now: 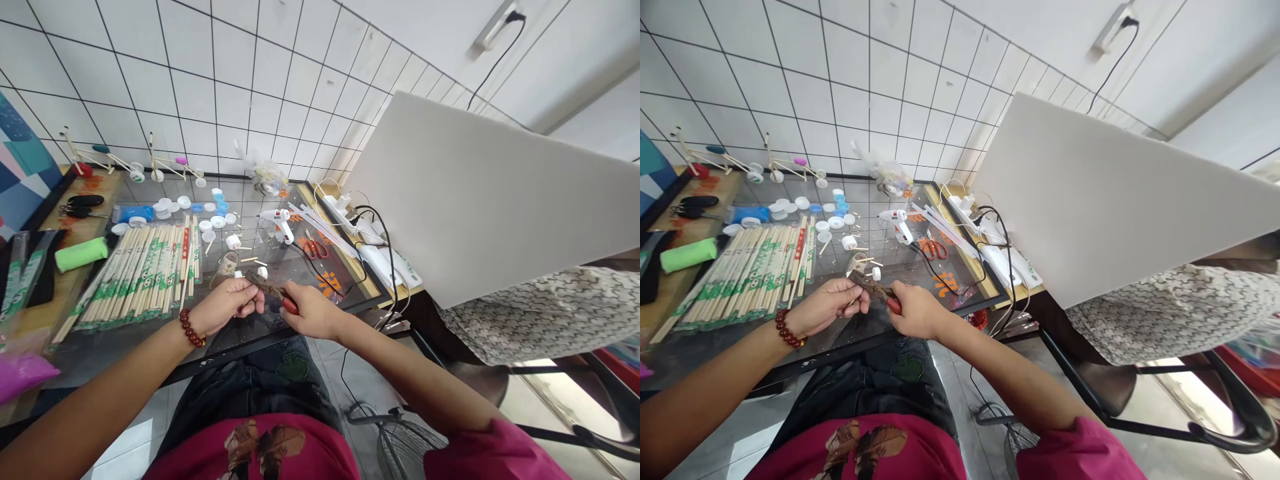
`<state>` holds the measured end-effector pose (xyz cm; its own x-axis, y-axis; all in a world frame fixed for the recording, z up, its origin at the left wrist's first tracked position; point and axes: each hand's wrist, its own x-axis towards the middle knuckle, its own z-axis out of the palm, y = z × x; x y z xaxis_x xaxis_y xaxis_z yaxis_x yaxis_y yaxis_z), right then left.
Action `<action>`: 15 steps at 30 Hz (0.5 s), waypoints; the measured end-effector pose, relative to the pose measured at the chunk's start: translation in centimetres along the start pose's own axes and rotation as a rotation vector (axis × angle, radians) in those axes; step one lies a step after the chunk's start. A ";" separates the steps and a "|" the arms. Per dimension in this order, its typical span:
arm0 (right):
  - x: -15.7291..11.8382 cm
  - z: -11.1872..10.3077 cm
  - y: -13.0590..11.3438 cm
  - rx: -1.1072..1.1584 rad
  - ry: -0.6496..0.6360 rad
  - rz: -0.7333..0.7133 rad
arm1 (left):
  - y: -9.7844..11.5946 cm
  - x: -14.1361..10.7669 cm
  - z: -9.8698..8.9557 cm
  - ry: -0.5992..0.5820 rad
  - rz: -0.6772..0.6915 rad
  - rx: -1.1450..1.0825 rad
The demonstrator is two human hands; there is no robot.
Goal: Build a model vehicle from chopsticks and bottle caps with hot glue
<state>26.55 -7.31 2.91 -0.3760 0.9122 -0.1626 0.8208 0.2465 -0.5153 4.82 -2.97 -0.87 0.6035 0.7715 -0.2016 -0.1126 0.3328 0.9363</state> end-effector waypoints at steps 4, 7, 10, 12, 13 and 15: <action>0.3 0.4 0.9 -0.032 -0.011 0.011 | -0.2 0.1 0.0 0.012 -0.019 0.044; 0.6 0.6 1.4 -0.068 0.040 -0.017 | -0.1 0.1 0.1 0.023 0.009 0.075; 0.9 0.4 1.4 -0.127 0.130 -0.043 | 0.1 -0.1 0.1 0.055 0.102 0.163; 1.0 0.1 1.1 -0.156 0.156 0.006 | 0.2 -0.4 0.1 0.081 0.166 0.228; 1.0 0.0 0.9 -0.167 0.157 0.040 | 0.3 -0.5 0.2 0.096 0.191 0.257; 1.1 -0.2 0.6 -0.188 0.158 0.092 | 0.4 -0.7 0.3 0.134 0.228 0.304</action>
<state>26.71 -6.13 2.55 -0.2365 0.9697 -0.0608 0.9195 0.2031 -0.3366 4.65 -3.52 -0.25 0.4794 0.8776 0.0042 0.0188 -0.0150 0.9997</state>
